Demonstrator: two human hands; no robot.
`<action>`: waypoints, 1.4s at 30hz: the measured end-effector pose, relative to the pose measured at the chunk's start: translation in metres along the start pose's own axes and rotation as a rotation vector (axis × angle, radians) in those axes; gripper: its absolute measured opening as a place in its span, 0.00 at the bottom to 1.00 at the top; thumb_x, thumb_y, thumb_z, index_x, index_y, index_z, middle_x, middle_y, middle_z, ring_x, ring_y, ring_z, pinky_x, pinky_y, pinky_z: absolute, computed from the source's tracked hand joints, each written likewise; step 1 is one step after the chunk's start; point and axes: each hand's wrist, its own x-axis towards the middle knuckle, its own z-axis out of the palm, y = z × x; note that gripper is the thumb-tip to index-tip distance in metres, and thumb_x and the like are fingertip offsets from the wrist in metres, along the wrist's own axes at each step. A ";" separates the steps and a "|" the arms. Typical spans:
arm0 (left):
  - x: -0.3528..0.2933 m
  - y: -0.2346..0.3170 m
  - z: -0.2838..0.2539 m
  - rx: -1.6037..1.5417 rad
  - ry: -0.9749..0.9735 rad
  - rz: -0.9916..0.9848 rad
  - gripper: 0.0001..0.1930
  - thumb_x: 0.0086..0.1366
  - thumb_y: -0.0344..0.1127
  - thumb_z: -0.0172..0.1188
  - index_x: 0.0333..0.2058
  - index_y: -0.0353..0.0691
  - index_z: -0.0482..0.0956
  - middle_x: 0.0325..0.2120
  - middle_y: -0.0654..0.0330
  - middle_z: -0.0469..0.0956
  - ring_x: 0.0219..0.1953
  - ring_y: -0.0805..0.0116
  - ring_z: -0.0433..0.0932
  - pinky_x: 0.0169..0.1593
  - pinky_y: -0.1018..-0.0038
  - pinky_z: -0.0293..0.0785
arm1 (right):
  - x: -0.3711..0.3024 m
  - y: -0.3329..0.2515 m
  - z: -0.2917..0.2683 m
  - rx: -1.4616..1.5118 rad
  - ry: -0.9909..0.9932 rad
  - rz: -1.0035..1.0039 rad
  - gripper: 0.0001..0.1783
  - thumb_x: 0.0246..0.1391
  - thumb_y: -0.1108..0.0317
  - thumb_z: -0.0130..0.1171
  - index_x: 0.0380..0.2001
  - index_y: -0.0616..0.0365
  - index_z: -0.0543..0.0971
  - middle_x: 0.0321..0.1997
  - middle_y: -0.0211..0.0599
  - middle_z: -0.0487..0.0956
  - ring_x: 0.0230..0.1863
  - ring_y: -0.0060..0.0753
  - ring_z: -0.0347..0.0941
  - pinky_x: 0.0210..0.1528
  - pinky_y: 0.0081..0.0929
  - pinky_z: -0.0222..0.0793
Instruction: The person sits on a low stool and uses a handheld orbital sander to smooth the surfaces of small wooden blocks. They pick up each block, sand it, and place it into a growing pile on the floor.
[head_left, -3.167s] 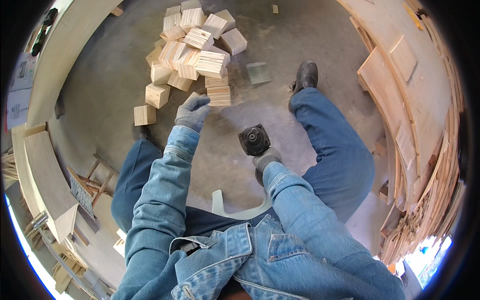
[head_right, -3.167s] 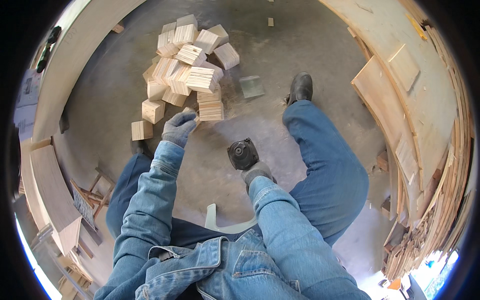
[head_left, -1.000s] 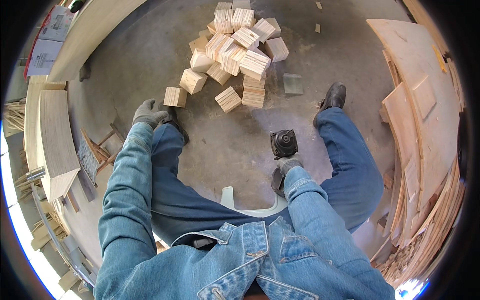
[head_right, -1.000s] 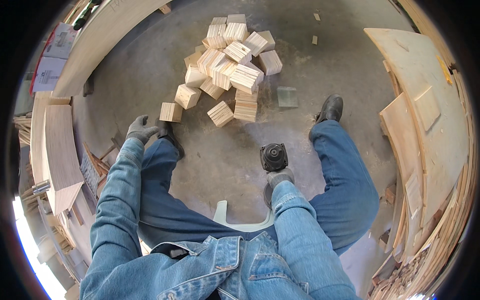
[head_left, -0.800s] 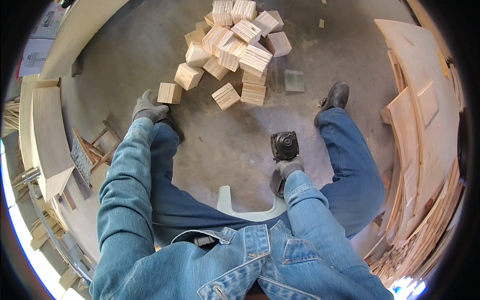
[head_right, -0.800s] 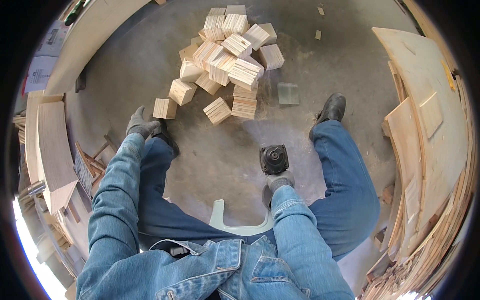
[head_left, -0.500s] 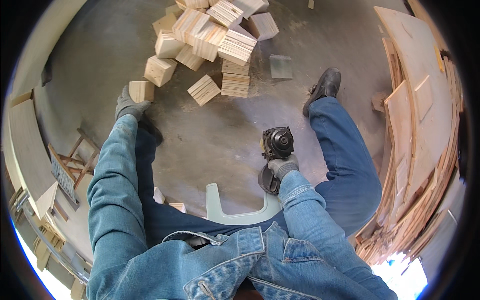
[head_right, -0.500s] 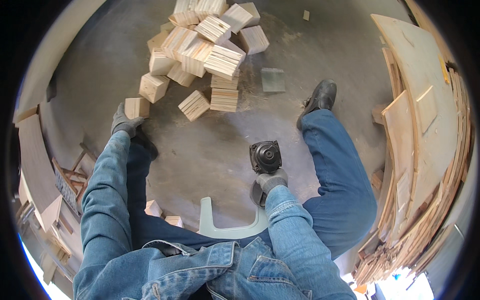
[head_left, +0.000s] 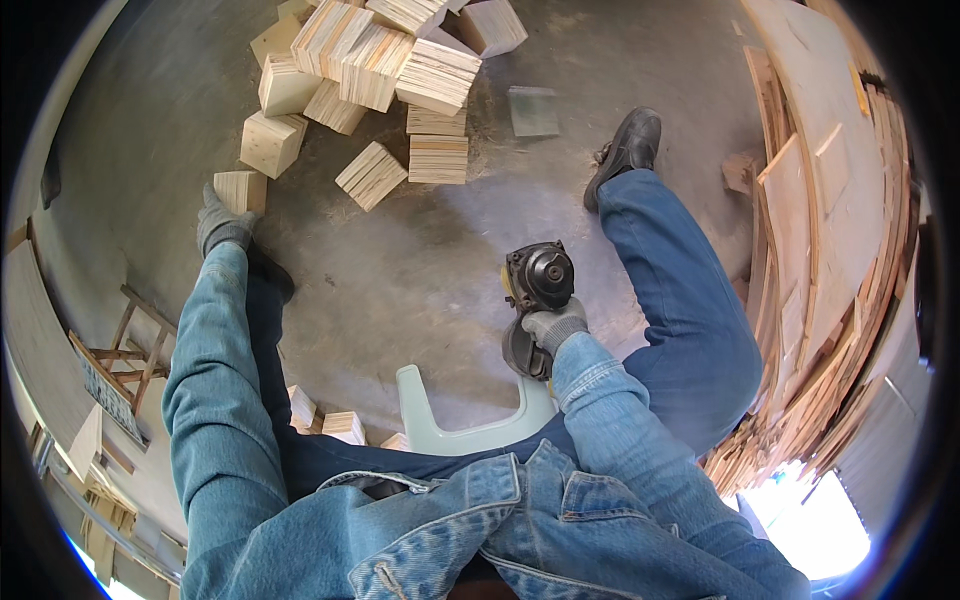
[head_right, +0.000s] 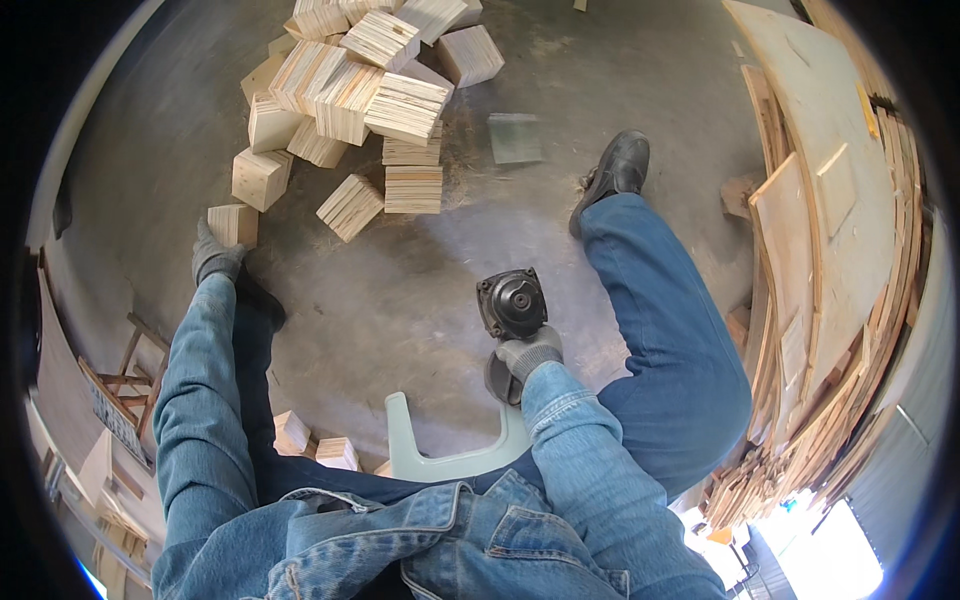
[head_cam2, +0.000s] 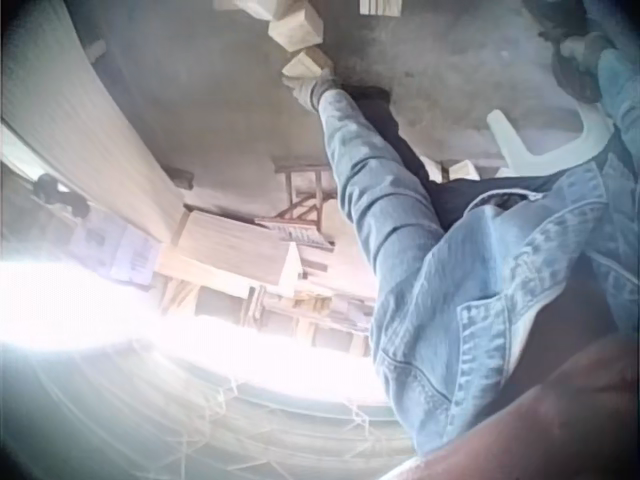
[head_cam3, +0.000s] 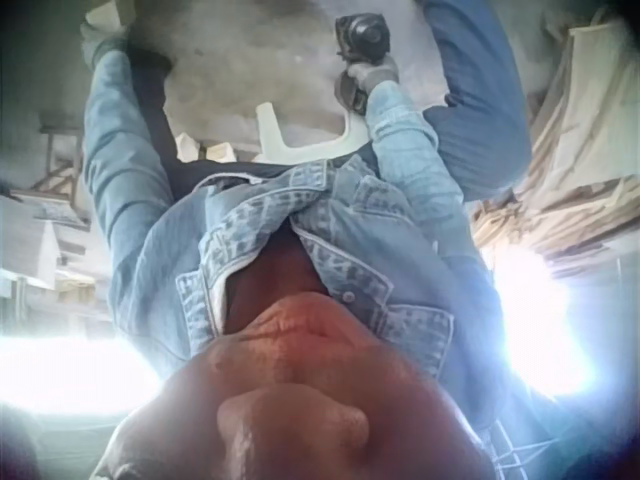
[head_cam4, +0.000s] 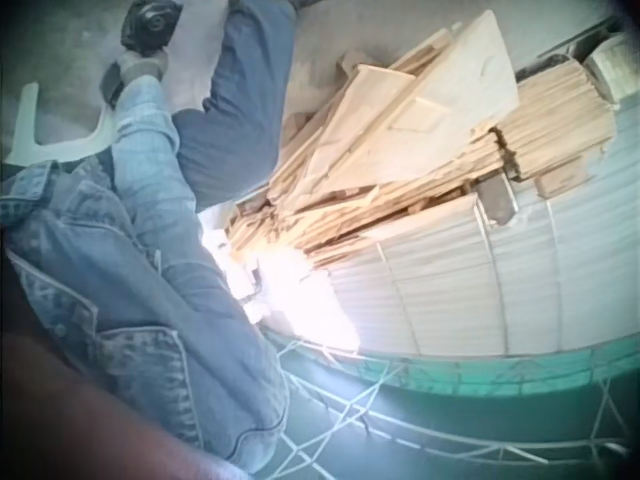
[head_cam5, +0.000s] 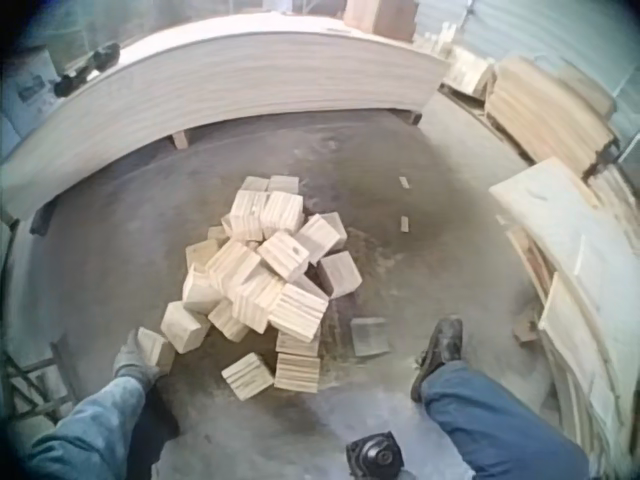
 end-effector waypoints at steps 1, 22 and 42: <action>-0.013 0.014 -0.013 0.046 -0.002 -0.002 0.56 0.44 0.51 0.75 0.71 0.51 0.56 0.58 0.43 0.74 0.60 0.44 0.75 0.63 0.55 0.72 | 0.005 0.005 0.005 0.019 0.037 -0.004 0.17 0.44 0.75 0.67 0.42 0.59 0.82 0.34 0.38 0.84 0.33 0.33 0.80 0.36 0.30 0.74; -0.166 0.038 0.127 -0.474 -0.485 0.051 0.32 0.43 0.44 0.82 0.46 0.31 0.84 0.26 0.56 0.84 0.27 0.70 0.79 0.29 0.71 0.76 | 0.023 0.005 0.013 -0.186 0.082 -0.122 0.25 0.48 0.69 0.66 0.53 0.49 0.82 0.48 0.40 0.86 0.51 0.36 0.83 0.55 0.29 0.75; -0.205 0.157 0.204 -1.270 -0.897 -0.338 0.25 0.67 0.34 0.59 0.63 0.45 0.73 0.50 0.55 0.80 0.45 0.59 0.81 0.42 0.62 0.84 | 0.011 0.007 0.009 0.032 0.058 -0.061 0.15 0.46 0.75 0.65 0.41 0.60 0.83 0.26 0.39 0.84 0.25 0.32 0.81 0.32 0.30 0.76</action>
